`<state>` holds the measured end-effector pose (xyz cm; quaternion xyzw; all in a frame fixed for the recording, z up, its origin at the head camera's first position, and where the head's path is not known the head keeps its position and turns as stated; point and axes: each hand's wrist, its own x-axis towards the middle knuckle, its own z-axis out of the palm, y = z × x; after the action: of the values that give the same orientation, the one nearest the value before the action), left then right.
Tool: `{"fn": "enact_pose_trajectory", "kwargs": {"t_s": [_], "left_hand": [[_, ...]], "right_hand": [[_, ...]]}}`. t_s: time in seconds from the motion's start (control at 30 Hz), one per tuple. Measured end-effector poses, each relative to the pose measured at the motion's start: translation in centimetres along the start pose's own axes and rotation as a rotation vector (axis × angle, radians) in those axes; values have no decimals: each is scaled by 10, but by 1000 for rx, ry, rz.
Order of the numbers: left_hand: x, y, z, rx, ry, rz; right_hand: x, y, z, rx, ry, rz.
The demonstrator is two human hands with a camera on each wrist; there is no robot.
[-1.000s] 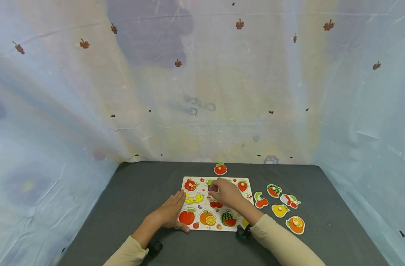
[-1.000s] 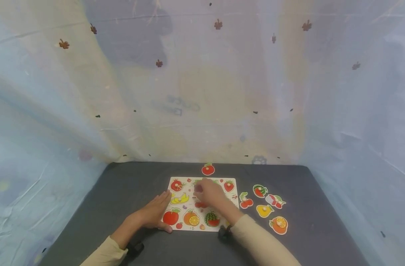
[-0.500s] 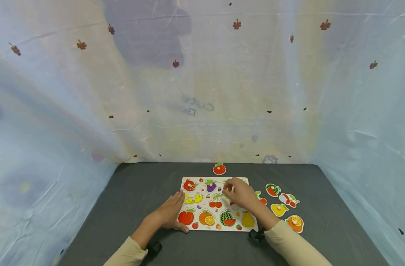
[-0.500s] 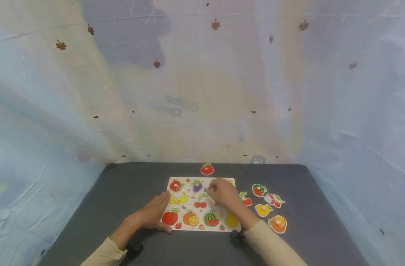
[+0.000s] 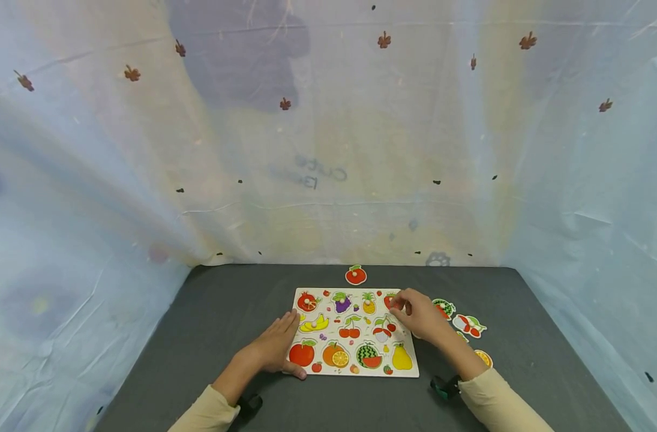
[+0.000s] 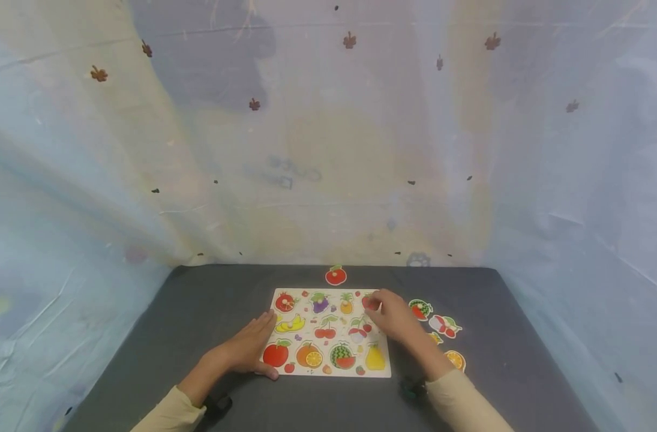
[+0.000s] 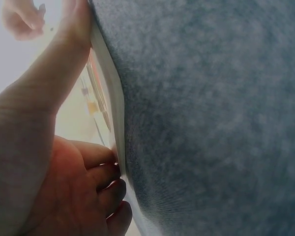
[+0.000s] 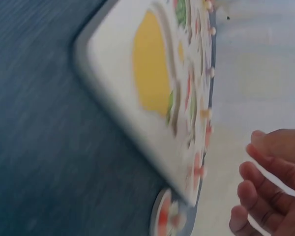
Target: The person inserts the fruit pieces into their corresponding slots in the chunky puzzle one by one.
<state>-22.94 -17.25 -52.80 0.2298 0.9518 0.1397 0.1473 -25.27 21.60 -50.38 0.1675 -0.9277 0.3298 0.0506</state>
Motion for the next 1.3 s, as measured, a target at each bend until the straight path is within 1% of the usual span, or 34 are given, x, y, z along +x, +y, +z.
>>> {"fn": "enact_pose_trajectory", "kwargs": {"t_s": [0.17,0.3,0.5,0.67,0.73,0.87,0.9,0.97,1.17,1.3], "left_hand": [[-1,0,-1,-8,-4,17],[-1,1,-2,-14,-8,20],[1,-2,-1,-14,-12,14],[3,-7,4,-16,-16,15],[2,-6,3,-36,-11,18],[0,-2,-1,-60,-15,28],[-1,-2,-2,-64,-10,32],[0,-4,0,-45,-13,38],[6,-14,11,-20,19,58],[5,-12,10,-20,19,60]], "right_hand": [[-8,11,-10,-10,-14,-22],[-16,23,-18,-14,-8,-50],[-25,46,-22,-16,8,-60],[-27,59,-23,-34,-30,-44],[-27,62,-23,-46,-56,-48],[-28,66,-21,-62,-87,-47],[-28,67,-21,-66,-91,-60],[-29,67,-21,-60,-93,-60],[-29,65,-20,-61,-95,-37],[-29,65,-19,-77,-99,-29]]}}
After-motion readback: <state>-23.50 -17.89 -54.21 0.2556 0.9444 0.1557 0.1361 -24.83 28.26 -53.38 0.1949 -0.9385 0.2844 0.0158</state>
